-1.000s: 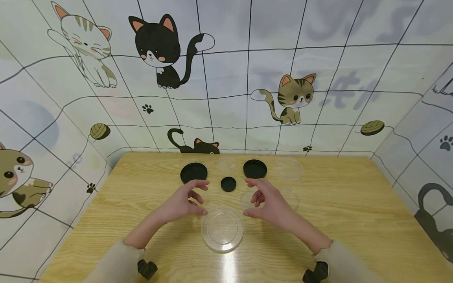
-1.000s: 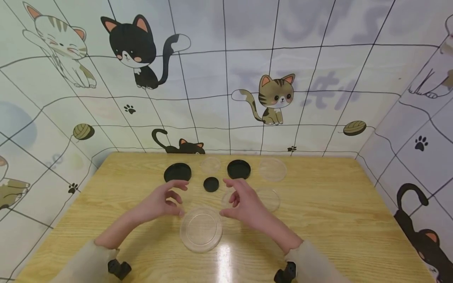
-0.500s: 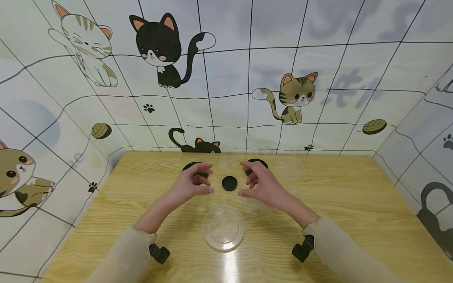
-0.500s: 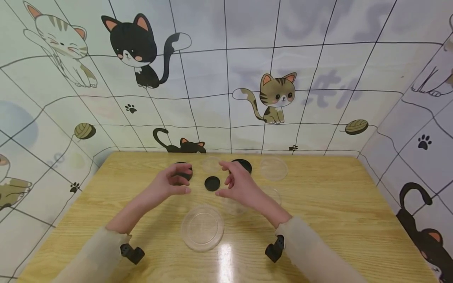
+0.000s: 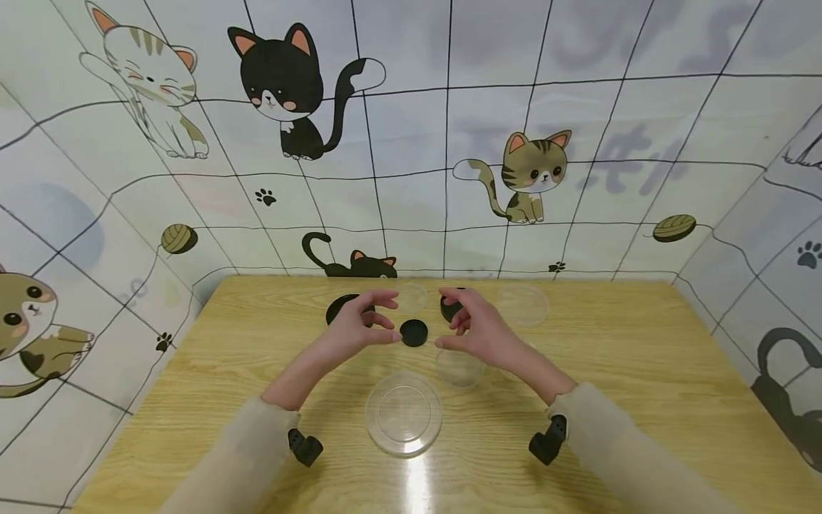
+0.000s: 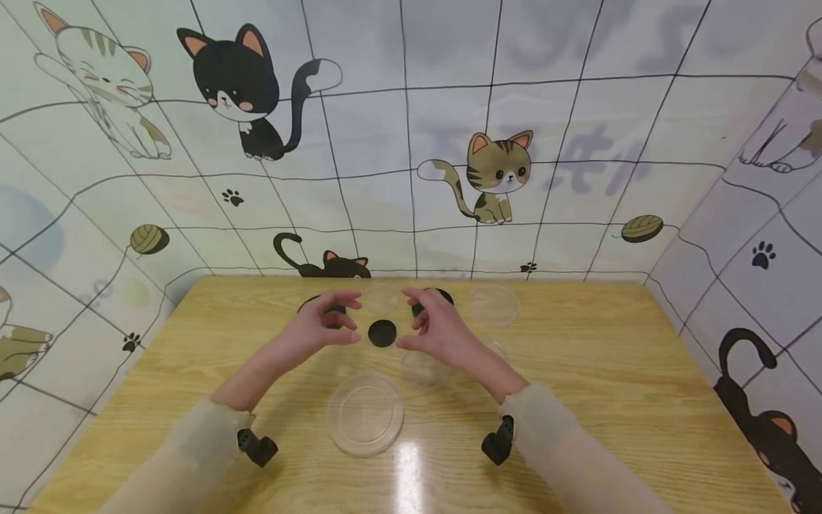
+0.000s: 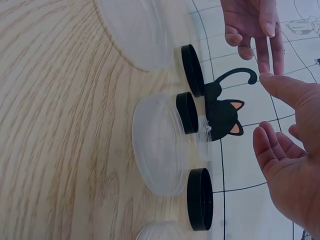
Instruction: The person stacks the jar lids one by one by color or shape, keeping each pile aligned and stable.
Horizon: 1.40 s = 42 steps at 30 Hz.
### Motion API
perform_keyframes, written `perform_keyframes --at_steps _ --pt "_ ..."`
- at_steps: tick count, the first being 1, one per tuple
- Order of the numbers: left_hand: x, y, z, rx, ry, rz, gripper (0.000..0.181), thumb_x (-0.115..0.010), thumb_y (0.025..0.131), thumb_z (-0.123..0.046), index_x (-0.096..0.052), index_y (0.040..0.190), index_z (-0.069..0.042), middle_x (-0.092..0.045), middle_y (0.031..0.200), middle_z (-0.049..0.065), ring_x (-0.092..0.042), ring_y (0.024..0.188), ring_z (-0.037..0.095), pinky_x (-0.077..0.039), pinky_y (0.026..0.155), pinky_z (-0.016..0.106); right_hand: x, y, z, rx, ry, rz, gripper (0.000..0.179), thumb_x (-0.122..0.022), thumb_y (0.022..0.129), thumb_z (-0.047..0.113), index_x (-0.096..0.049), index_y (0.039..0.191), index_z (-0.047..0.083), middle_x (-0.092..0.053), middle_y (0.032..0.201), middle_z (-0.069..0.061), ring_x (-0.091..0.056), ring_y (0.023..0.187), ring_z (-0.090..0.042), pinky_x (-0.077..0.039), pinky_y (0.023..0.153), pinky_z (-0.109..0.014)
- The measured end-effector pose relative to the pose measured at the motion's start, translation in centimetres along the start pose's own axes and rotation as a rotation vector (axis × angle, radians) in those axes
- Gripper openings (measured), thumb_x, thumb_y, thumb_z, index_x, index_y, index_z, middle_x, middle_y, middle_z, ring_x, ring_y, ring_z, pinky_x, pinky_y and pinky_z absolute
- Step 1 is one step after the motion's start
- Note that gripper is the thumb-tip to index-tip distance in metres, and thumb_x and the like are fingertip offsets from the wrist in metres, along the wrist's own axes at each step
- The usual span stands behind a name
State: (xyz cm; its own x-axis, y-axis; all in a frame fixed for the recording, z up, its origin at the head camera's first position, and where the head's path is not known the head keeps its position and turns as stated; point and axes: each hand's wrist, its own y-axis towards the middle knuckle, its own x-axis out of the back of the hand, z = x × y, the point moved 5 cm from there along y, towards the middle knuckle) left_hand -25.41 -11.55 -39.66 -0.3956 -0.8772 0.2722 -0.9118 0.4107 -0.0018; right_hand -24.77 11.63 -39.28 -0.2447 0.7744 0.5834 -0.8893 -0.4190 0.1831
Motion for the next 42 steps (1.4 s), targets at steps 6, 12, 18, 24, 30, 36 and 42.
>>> perform_keyframes --at_steps 6,12,18,24,30,36,42 --pt "-1.1 1.0 0.1 0.015 -0.010 0.018 0.069 -0.083 0.086 -0.007 -0.052 0.148 -0.014 -0.054 0.138 0.011 -0.064 0.105 0.026 -0.056 0.082 0.036 1.4 -0.8 -1.1 -0.002 -0.026 -0.038 0.081 -0.088 0.080 0.007 -0.046 0.150 0.000 -0.053 0.129 -0.017 -0.062 0.085 -0.024 -0.055 0.075 -0.032" --pt "-2.5 2.4 -0.1 0.009 -0.025 0.036 0.067 -0.082 0.087 -0.007 -0.054 0.147 -0.015 -0.055 0.136 0.009 -0.063 0.105 0.026 -0.056 0.082 0.036 3.0 -1.6 -2.5 -0.031 -0.061 -0.080 0.081 -0.088 0.080 0.005 -0.046 0.150 0.000 -0.053 0.129 -0.017 -0.063 0.086 -0.027 -0.054 0.073 -0.031" --pt "-4.2 4.0 -0.2 0.011 -0.049 0.072 0.065 -0.080 0.090 -0.009 -0.052 0.148 -0.016 -0.053 0.138 0.012 -0.062 0.106 0.025 -0.054 0.085 0.048 4.4 -2.5 -4.1 -0.069 -0.064 -0.114 0.082 -0.087 0.081 0.005 -0.045 0.151 0.000 -0.052 0.131 -0.020 -0.063 0.089 -0.028 -0.054 0.075 -0.032" --pt "-6.1 6.0 -0.2 -0.007 -0.068 0.075 0.067 -0.081 0.088 -0.008 -0.052 0.149 -0.015 -0.053 0.140 0.015 -0.063 0.107 0.025 -0.057 0.084 0.037 6.0 -3.2 -6.0 -0.112 -0.077 -0.142 0.083 -0.087 0.082 0.007 -0.043 0.152 0.000 -0.052 0.132 -0.022 -0.063 0.089 -0.025 -0.055 0.078 -0.035" --pt "-8.1 8.0 -0.1 -0.025 -0.070 0.070 0.069 -0.082 0.088 -0.012 -0.051 0.149 -0.014 -0.053 0.140 0.018 -0.063 0.102 0.023 -0.056 0.086 0.047 7.8 -3.5 -7.9 -0.169 -0.094 -0.145 0.084 -0.086 0.084 0.012 -0.040 0.154 0.000 -0.050 0.136 -0.023 -0.062 0.092 -0.025 -0.055 0.079 -0.038" --pt "-10.4 9.7 0.0 -0.034 -0.072 0.068 0.066 -0.082 0.087 -0.008 -0.052 0.146 -0.010 -0.055 0.138 0.017 -0.064 0.100 0.022 -0.056 0.080 0.036 9.4 -3.8 -9.5 -0.209 -0.107 -0.152 0.085 -0.084 0.087 0.015 -0.036 0.156 0.000 -0.049 0.139 -0.026 -0.062 0.097 -0.029 -0.054 0.081 -0.041" --pt "-11.6 10.8 0.2 0.012 -0.093 0.056 0.065 -0.080 0.089 -0.008 -0.051 0.147 -0.010 -0.054 0.141 0.018 -0.065 0.103 0.022 -0.058 0.083 0.038 10.4 -4.1 -11.4 -0.251 -0.122 -0.168 0.086 -0.084 0.088 0.017 -0.035 0.156 -0.002 -0.048 0.139 -0.028 -0.062 0.102 -0.035 -0.054 0.080 -0.041"
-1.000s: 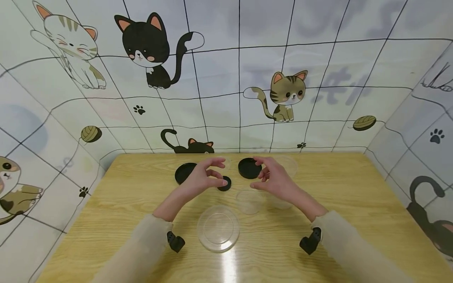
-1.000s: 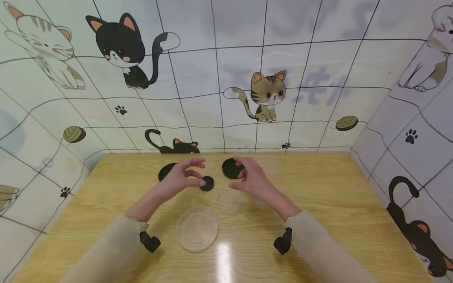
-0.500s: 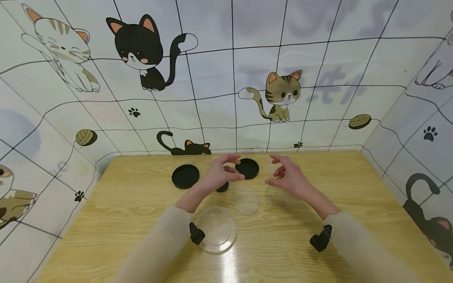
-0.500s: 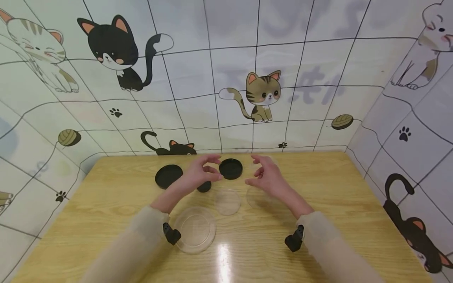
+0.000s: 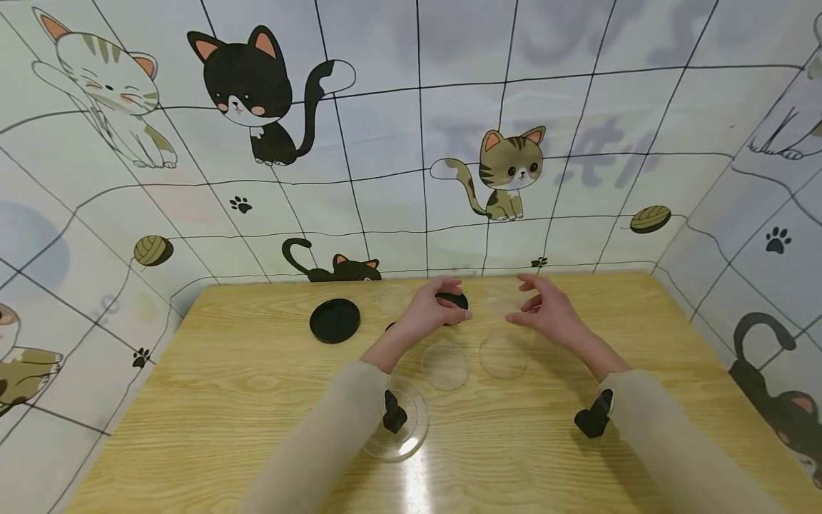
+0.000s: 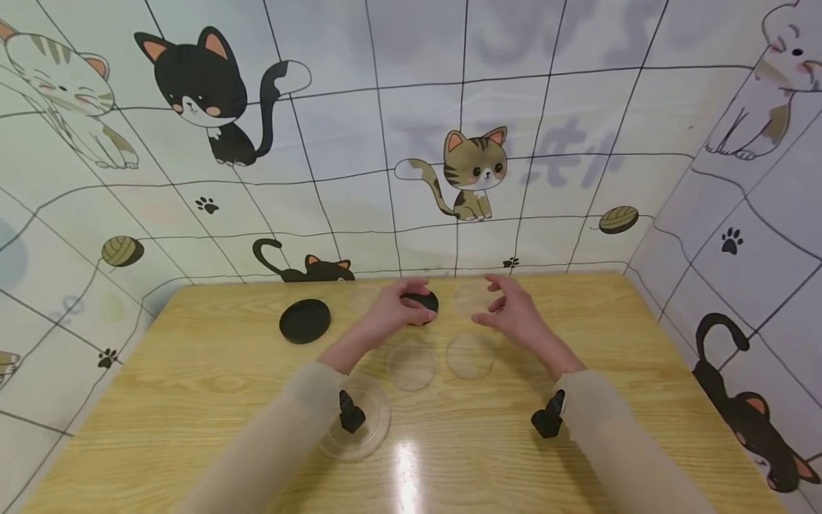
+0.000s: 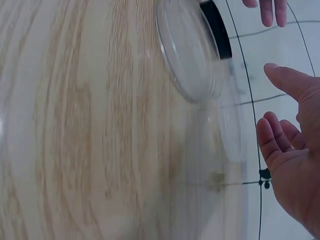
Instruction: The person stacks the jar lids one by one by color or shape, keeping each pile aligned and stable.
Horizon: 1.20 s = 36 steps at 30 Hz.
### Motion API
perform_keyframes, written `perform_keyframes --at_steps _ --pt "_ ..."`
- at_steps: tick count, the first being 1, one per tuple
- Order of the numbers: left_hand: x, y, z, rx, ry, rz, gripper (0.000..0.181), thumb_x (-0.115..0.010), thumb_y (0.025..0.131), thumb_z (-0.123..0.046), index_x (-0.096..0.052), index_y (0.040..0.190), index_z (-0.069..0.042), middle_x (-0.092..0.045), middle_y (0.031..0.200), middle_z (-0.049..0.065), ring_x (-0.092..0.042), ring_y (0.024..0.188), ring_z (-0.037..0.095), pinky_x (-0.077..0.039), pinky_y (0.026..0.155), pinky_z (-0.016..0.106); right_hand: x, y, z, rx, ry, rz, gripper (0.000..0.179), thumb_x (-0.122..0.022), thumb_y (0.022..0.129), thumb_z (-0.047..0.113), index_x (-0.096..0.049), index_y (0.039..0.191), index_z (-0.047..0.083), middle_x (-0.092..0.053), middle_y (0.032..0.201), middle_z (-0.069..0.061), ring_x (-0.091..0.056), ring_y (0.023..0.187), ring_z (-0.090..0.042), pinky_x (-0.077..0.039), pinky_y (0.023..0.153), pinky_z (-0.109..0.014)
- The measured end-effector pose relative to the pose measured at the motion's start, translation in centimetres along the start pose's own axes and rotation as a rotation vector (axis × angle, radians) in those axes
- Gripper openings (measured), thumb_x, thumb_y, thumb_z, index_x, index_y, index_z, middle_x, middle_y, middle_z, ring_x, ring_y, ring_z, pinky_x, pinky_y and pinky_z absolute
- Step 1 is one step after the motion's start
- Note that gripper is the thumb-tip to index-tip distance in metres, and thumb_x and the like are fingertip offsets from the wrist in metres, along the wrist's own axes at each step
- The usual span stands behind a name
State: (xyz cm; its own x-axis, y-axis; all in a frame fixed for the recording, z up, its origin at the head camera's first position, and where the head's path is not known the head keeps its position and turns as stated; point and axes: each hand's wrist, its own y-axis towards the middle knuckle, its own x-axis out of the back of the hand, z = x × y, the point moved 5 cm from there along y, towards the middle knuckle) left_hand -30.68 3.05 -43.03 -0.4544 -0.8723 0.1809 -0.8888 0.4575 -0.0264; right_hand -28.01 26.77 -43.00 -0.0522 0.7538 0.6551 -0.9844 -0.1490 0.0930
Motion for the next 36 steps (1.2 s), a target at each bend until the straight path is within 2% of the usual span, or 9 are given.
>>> perform_keyframes --at_steps 3,10,18,26,32,36 --pt "-0.4 0.5 0.2 0.018 -0.020 -0.036 0.066 -0.079 0.089 -0.006 -0.051 0.148 -0.009 -0.054 0.142 0.018 -0.066 0.106 0.025 -0.057 0.085 0.041 0.2 0.2 -1.2 -0.026 0.007 -0.005 0.086 -0.084 0.088 0.017 -0.034 0.156 -0.003 -0.048 0.139 -0.028 -0.061 0.104 -0.037 -0.053 0.078 -0.039" --pt "-1.9 1.8 0.9 0.016 -0.018 -0.148 0.063 -0.081 0.087 -0.003 -0.055 0.144 -0.004 -0.060 0.133 0.015 -0.067 0.108 0.027 -0.058 0.081 0.032 0.4 0.5 -3.1 -0.085 0.038 0.019 0.091 -0.083 0.089 0.020 -0.030 0.158 -0.002 -0.044 0.145 -0.028 -0.059 0.111 -0.039 -0.053 0.076 -0.036" --pt "-3.8 3.1 1.7 0.039 0.032 -0.152 0.071 -0.085 0.086 -0.011 -0.052 0.148 -0.006 -0.058 0.142 0.013 -0.068 0.105 0.020 -0.057 0.079 0.031 0.4 0.9 -4.5 -0.118 0.043 0.045 0.095 -0.084 0.088 0.018 -0.025 0.160 -0.002 -0.042 0.148 -0.029 -0.062 0.113 -0.040 -0.053 0.080 -0.036" --pt "-4.7 3.7 2.3 0.064 0.048 -0.190 0.076 -0.086 0.084 -0.010 -0.050 0.150 -0.007 -0.055 0.144 0.013 -0.069 0.103 0.020 -0.056 0.076 0.029 0.3 1.3 -5.4 -0.147 0.039 0.083 0.099 -0.084 0.088 0.024 -0.022 0.162 0.001 -0.040 0.151 -0.027 -0.061 0.116 -0.038 -0.051 0.087 -0.038" --pt "-5.0 4.1 2.5 0.083 0.075 -0.203 0.087 -0.086 0.083 -0.006 -0.040 0.157 -0.008 -0.048 0.151 0.014 -0.072 0.091 0.015 -0.056 0.080 0.030 0.1 1.7 -5.7 -0.125 0.024 0.156 0.103 -0.084 0.088 0.025 -0.016 0.163 0.001 -0.036 0.155 -0.026 -0.058 0.114 -0.034 -0.048 0.089 -0.040" --pt "-5.2 4.5 2.6 0.093 0.123 -0.220 0.088 -0.086 0.083 -0.007 -0.040 0.158 -0.010 -0.050 0.150 0.014 -0.071 0.082 0.014 -0.055 0.085 0.031 0.0 1.8 -5.7 -0.120 0.034 0.177 0.104 -0.084 0.088 0.023 -0.015 0.162 -0.001 -0.036 0.155 -0.028 -0.054 0.110 -0.033 -0.044 0.091 -0.042"
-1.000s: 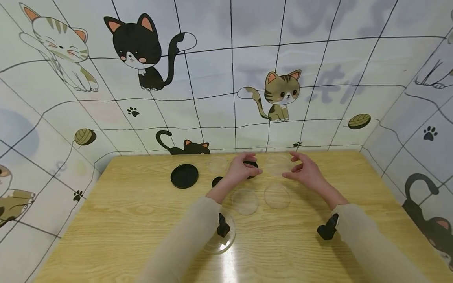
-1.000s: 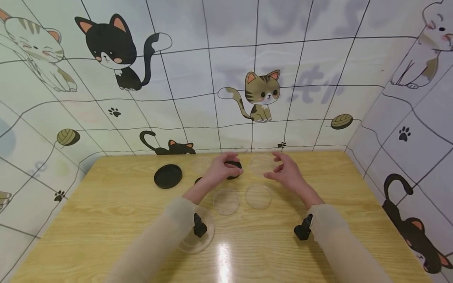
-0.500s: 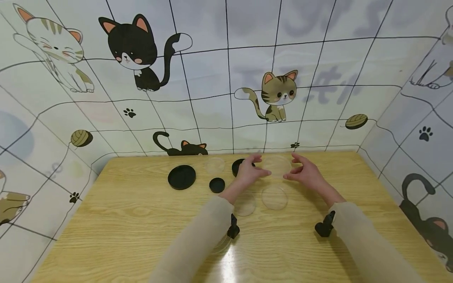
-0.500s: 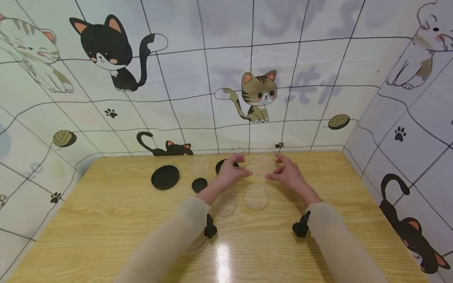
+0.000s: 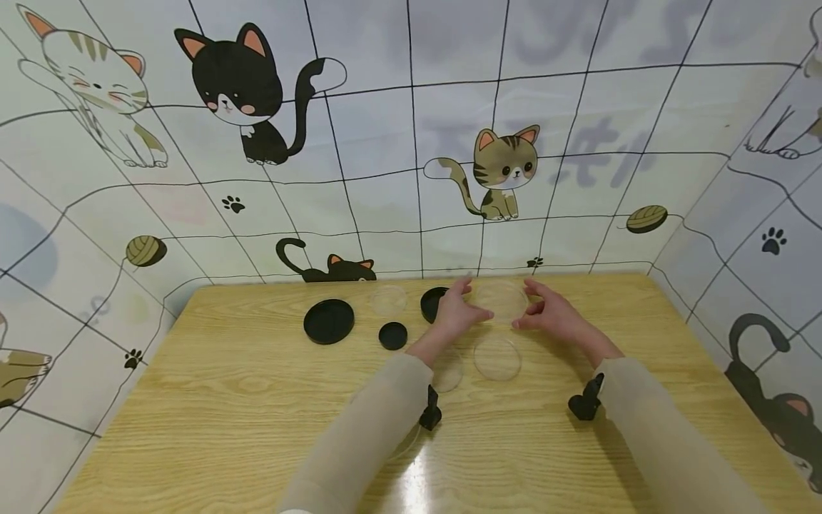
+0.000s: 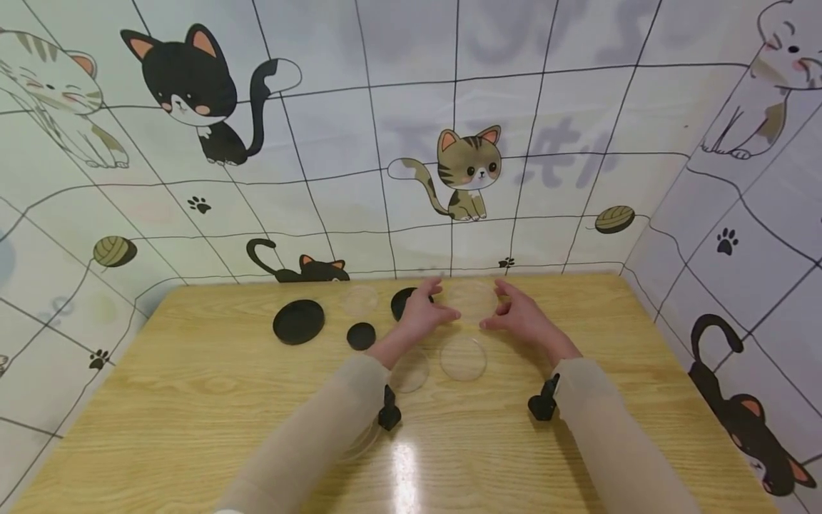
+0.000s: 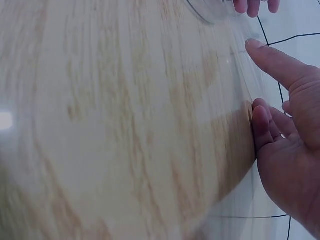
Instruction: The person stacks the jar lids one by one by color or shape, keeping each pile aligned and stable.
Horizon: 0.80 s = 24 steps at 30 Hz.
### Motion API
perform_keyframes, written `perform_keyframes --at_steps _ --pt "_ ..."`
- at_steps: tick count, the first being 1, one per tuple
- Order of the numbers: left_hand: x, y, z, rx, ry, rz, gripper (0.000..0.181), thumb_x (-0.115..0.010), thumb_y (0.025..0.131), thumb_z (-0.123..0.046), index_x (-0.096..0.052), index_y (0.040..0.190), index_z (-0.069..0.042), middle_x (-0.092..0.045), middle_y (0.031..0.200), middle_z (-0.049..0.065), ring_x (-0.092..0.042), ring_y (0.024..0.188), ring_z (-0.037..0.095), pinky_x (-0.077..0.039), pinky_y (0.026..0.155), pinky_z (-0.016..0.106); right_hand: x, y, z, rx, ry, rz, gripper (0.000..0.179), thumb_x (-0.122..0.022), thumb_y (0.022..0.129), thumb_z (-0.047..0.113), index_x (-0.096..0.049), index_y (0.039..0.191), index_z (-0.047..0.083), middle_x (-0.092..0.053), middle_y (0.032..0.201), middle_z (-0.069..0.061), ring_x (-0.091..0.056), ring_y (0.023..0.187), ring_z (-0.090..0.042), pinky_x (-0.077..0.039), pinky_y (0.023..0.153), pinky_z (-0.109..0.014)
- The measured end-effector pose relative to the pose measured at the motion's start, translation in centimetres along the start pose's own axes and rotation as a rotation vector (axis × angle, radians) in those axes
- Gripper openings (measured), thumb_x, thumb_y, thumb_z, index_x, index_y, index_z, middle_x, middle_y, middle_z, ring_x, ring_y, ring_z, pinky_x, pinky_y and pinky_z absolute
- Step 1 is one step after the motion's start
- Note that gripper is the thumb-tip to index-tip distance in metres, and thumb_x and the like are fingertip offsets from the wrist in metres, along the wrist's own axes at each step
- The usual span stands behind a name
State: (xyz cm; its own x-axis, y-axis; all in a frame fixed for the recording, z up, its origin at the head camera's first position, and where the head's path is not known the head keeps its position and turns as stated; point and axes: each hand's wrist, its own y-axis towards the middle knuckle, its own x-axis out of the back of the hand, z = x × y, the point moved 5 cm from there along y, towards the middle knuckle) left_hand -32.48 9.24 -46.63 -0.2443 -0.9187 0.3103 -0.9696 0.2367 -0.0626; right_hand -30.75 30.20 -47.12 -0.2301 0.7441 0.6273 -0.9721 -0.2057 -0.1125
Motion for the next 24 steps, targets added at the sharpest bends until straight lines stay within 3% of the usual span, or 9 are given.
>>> perform_keyframes --at_steps 3,10,17,24 --pt "-0.4 0.2 -0.1 0.004 0.028 0.000 0.087 -0.087 0.082 -0.008 -0.042 0.156 -0.010 -0.053 0.147 0.015 -0.071 0.085 0.018 -0.055 0.086 0.032 0.1 0.0 -0.3 -0.012 -0.004 -0.004 0.103 -0.084 0.088 0.023 -0.016 0.162 0.000 -0.037 0.156 -0.027 -0.055 0.112 -0.033 -0.044 0.093 -0.043" --pt "-1.8 0.1 -0.7 0.037 0.078 0.031 0.083 -0.087 0.083 -0.014 -0.044 0.154 -0.008 -0.055 0.144 0.015 -0.063 0.115 0.029 -0.052 0.096 0.038 0.6 -0.4 -0.6 -0.032 0.025 -0.013 0.101 -0.084 0.088 0.018 -0.017 0.161 -0.002 -0.040 0.152 -0.028 -0.056 0.115 -0.035 -0.045 0.096 -0.045" --pt "-2.7 0.2 -0.7 0.061 0.133 0.029 0.081 -0.088 0.082 -0.013 -0.048 0.151 -0.003 -0.059 0.138 0.015 -0.058 0.122 0.029 -0.050 0.099 0.036 1.1 -0.7 -0.9 -0.024 -0.026 -0.011 0.095 -0.084 0.088 0.017 -0.024 0.158 -0.007 -0.043 0.147 -0.029 -0.058 0.112 -0.035 -0.046 0.096 -0.046" --pt "-2.7 0.5 -0.6 0.056 0.222 0.010 0.077 -0.089 0.080 -0.013 -0.053 0.146 0.000 -0.061 0.135 0.013 -0.055 0.125 0.026 -0.048 0.101 0.031 0.9 -0.7 -0.6 0.001 0.001 -0.001 0.087 -0.083 0.088 0.015 -0.032 0.153 -0.011 -0.050 0.138 -0.029 -0.057 0.106 -0.032 -0.046 0.091 -0.041"
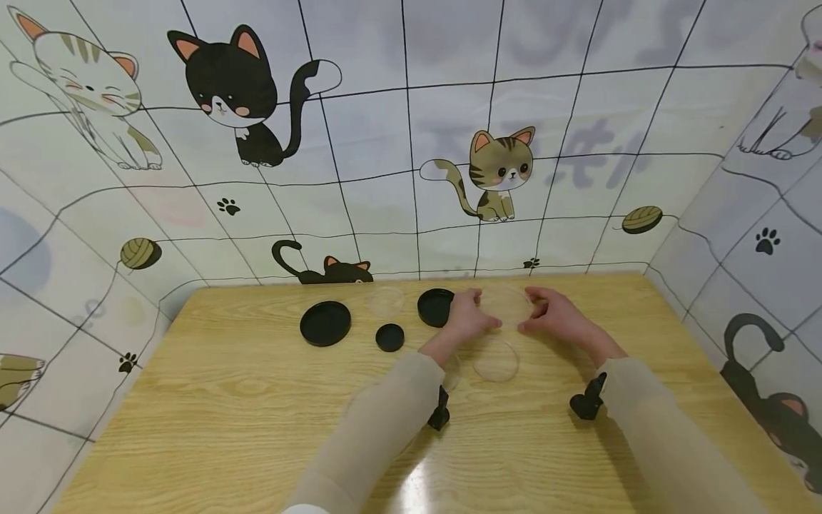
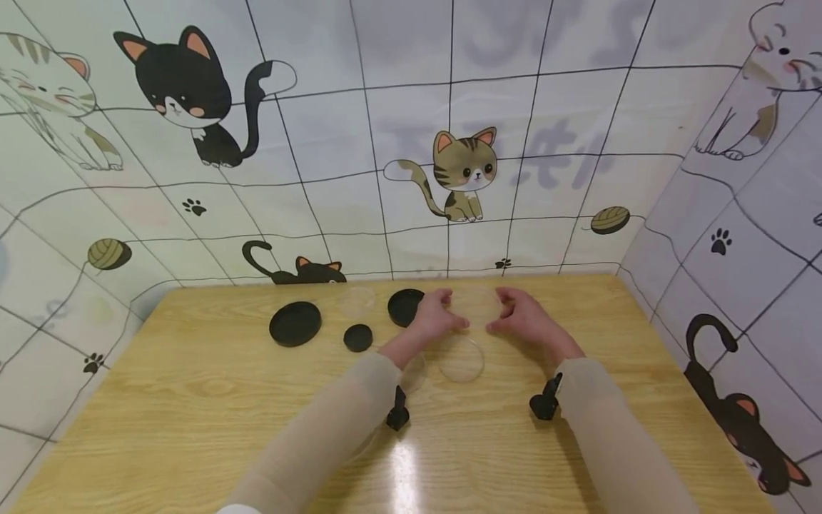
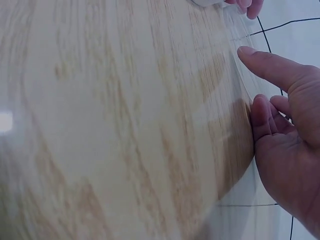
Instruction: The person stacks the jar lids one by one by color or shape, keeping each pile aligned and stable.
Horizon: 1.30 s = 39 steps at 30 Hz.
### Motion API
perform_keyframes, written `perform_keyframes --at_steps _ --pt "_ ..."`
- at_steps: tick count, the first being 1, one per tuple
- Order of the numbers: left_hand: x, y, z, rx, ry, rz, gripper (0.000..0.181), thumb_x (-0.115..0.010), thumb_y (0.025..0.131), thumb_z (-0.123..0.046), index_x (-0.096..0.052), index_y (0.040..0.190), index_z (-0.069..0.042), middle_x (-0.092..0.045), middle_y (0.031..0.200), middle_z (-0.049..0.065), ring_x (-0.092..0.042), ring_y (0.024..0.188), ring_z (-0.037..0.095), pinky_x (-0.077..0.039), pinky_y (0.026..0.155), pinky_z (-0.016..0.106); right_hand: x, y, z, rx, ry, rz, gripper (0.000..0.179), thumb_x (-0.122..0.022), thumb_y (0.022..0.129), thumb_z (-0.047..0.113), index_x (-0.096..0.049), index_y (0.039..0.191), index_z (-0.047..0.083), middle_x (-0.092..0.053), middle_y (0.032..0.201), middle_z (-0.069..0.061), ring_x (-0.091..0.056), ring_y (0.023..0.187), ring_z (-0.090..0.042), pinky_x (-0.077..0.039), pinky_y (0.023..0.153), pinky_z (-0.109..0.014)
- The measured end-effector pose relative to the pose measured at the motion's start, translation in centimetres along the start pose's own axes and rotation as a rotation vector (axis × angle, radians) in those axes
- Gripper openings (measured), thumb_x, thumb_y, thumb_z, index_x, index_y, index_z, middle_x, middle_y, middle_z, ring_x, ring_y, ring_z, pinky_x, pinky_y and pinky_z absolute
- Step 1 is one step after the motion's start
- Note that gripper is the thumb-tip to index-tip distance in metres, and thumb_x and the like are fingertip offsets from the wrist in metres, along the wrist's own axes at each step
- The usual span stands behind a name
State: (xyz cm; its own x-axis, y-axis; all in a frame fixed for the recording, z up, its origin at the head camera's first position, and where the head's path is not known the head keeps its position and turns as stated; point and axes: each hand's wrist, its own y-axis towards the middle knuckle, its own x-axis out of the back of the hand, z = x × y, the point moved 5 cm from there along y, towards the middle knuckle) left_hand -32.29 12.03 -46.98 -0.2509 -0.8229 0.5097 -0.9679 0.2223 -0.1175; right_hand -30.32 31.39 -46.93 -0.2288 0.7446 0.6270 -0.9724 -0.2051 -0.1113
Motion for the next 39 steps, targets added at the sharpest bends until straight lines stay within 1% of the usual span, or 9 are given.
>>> perform_keyframes --at_steps 5,8,11,16,19,27,33,35,39 --pt "-0.3 -0.3 -0.1 -0.002 0.063 0.023 0.075 -0.088 0.080 -0.014 -0.054 0.145 0.000 -0.060 0.127 0.012 -0.052 0.122 0.026 -0.047 0.100 0.032 0.0 -0.1 0.0 0.005 -0.013 0.001 0.084 -0.084 0.088 0.014 -0.035 0.151 -0.013 -0.061 0.113 -0.021 -0.056 0.097 -0.026 -0.046 0.084 -0.034" --pt "-0.3 -0.5 -0.2 0.014 0.054 0.016 0.074 -0.088 0.079 -0.013 -0.055 0.144 0.000 -0.060 0.126 0.012 -0.052 0.120 0.026 -0.047 0.099 0.033 0.0 -0.2 0.0 0.003 -0.002 -0.005 0.084 -0.084 0.087 0.014 -0.037 0.150 -0.013 -0.060 0.111 -0.019 -0.055 0.096 -0.026 -0.045 0.083 -0.034" --pt "-0.1 -0.7 -0.3 0.024 0.038 0.000 0.073 -0.089 0.079 -0.011 -0.056 0.143 0.000 -0.060 0.124 0.012 -0.052 0.119 0.026 -0.048 0.099 0.034 0.0 -0.1 0.1 -0.001 -0.001 -0.013 0.084 -0.085 0.086 0.015 -0.038 0.149 -0.012 -0.059 0.113 -0.020 -0.055 0.097 -0.027 -0.045 0.083 -0.033" --pt "0.1 -0.9 -0.4 0.014 -0.004 -0.003 0.071 -0.088 0.079 -0.010 -0.057 0.142 0.000 -0.059 0.124 0.011 -0.053 0.116 0.025 -0.048 0.100 0.034 0.0 -0.1 -0.3 -0.031 -0.017 -0.040 0.084 -0.087 0.084 0.017 -0.040 0.149 -0.009 -0.060 0.114 -0.019 -0.057 0.097 -0.025 -0.045 0.082 -0.032" --pt "0.3 -0.9 -0.2 0.007 -0.022 -0.004 0.070 -0.089 0.079 -0.010 -0.057 0.141 -0.001 -0.059 0.123 0.010 -0.054 0.114 0.024 -0.048 0.099 0.034 0.1 -0.2 -0.3 -0.030 -0.009 -0.053 0.084 -0.087 0.084 0.017 -0.041 0.149 -0.008 -0.061 0.116 -0.019 -0.058 0.097 -0.025 -0.046 0.081 -0.032" --pt "1.2 -0.8 0.0 -0.047 -0.034 0.026 0.066 -0.089 0.081 -0.015 -0.059 0.139 -0.003 -0.062 0.121 0.007 -0.057 0.108 0.020 -0.050 0.093 0.031 0.3 -1.0 0.5 -0.027 0.040 -0.054 0.085 -0.087 0.085 0.019 -0.040 0.150 -0.008 -0.054 0.131 -0.025 -0.056 0.107 -0.032 -0.049 0.078 -0.029" --pt "2.6 -1.4 0.1 -0.091 -0.073 0.055 0.068 -0.088 0.081 -0.014 -0.057 0.140 -0.001 -0.061 0.126 0.011 -0.059 0.102 0.018 -0.053 0.082 0.028 0.1 -1.6 1.9 -0.041 0.068 -0.064 0.083 -0.086 0.086 0.018 -0.039 0.151 -0.006 -0.048 0.139 -0.025 -0.052 0.113 -0.035 -0.050 0.080 -0.031" --pt "3.1 -1.7 0.1 -0.105 -0.083 0.060 0.069 -0.089 0.081 -0.014 -0.057 0.141 -0.001 -0.060 0.127 0.011 -0.059 0.103 0.019 -0.053 0.082 0.029 0.0 -1.8 2.4 -0.031 0.072 -0.068 0.083 -0.085 0.086 0.017 -0.039 0.151 -0.006 -0.047 0.140 -0.026 -0.052 0.113 -0.035 -0.051 0.079 -0.032" --pt "4.3 -2.6 0.5 -0.125 -0.145 0.074 0.073 -0.090 0.080 -0.014 -0.055 0.143 -0.002 -0.058 0.129 0.013 -0.060 0.104 0.020 -0.054 0.082 0.030 -0.4 -2.3 3.8 0.006 0.105 -0.081 0.082 -0.086 0.085 0.015 -0.040 0.150 -0.006 -0.048 0.136 -0.027 -0.052 0.110 -0.035 -0.052 0.076 -0.032"
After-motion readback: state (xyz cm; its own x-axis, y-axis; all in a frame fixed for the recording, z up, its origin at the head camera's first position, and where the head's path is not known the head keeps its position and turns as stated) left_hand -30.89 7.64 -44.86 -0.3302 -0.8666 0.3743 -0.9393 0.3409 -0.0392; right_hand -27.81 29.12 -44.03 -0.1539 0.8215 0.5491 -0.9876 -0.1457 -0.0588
